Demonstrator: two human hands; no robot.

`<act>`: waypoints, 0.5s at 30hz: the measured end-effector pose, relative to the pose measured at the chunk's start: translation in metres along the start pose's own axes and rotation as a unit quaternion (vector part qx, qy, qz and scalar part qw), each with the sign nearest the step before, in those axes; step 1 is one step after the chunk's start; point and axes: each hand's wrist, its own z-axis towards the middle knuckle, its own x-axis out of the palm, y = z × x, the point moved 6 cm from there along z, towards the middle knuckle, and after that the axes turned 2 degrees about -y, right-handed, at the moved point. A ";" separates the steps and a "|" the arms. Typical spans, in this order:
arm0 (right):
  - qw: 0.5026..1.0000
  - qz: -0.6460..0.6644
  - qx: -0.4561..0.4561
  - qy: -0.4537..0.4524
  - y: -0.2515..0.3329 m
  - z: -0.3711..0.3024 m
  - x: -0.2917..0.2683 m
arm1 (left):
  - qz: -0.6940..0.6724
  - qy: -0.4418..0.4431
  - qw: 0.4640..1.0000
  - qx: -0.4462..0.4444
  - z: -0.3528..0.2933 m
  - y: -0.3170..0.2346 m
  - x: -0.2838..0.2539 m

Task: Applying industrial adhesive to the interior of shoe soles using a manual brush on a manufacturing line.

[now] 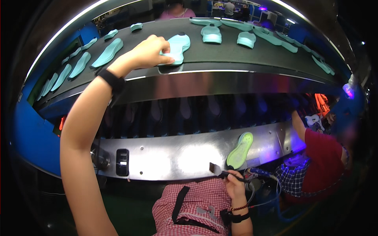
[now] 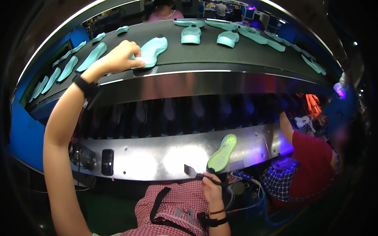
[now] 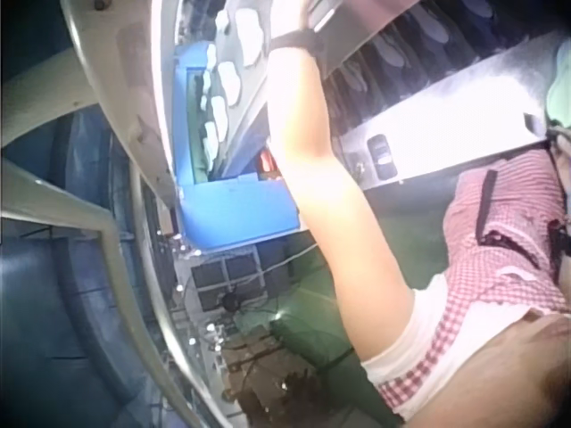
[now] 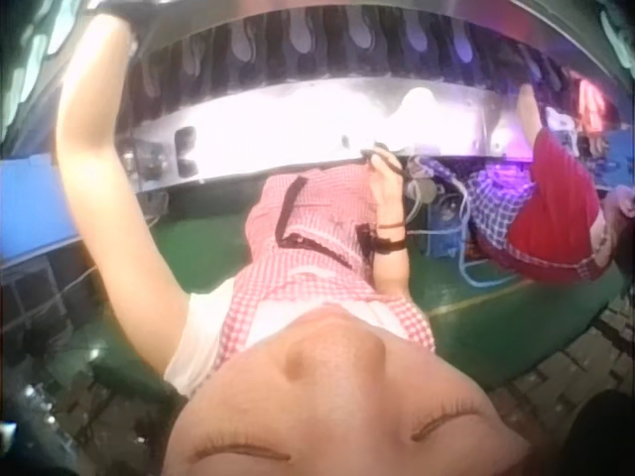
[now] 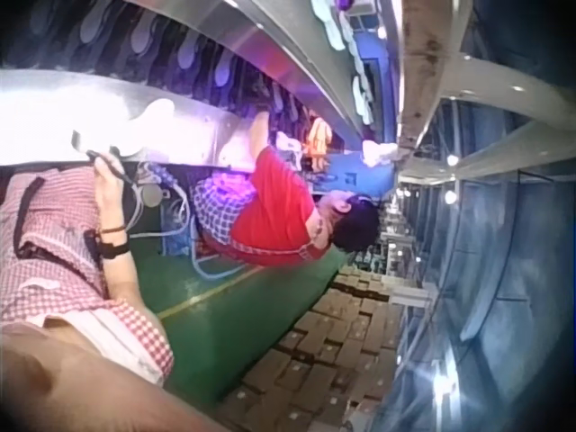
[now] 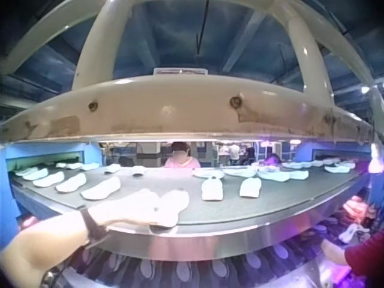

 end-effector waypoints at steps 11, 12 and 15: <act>0.994 -0.053 -0.095 0.016 0.030 0.009 0.025 | -0.885 -0.118 0.390 -0.225 -0.200 -0.044 0.101; 0.994 -0.054 -0.090 0.021 0.031 0.008 0.029 | -0.923 -0.091 0.327 -0.180 -0.227 -0.044 0.117; 0.995 -0.060 -0.078 0.023 0.018 0.005 0.037 | -0.925 -0.109 0.309 -0.194 -0.287 -0.098 0.137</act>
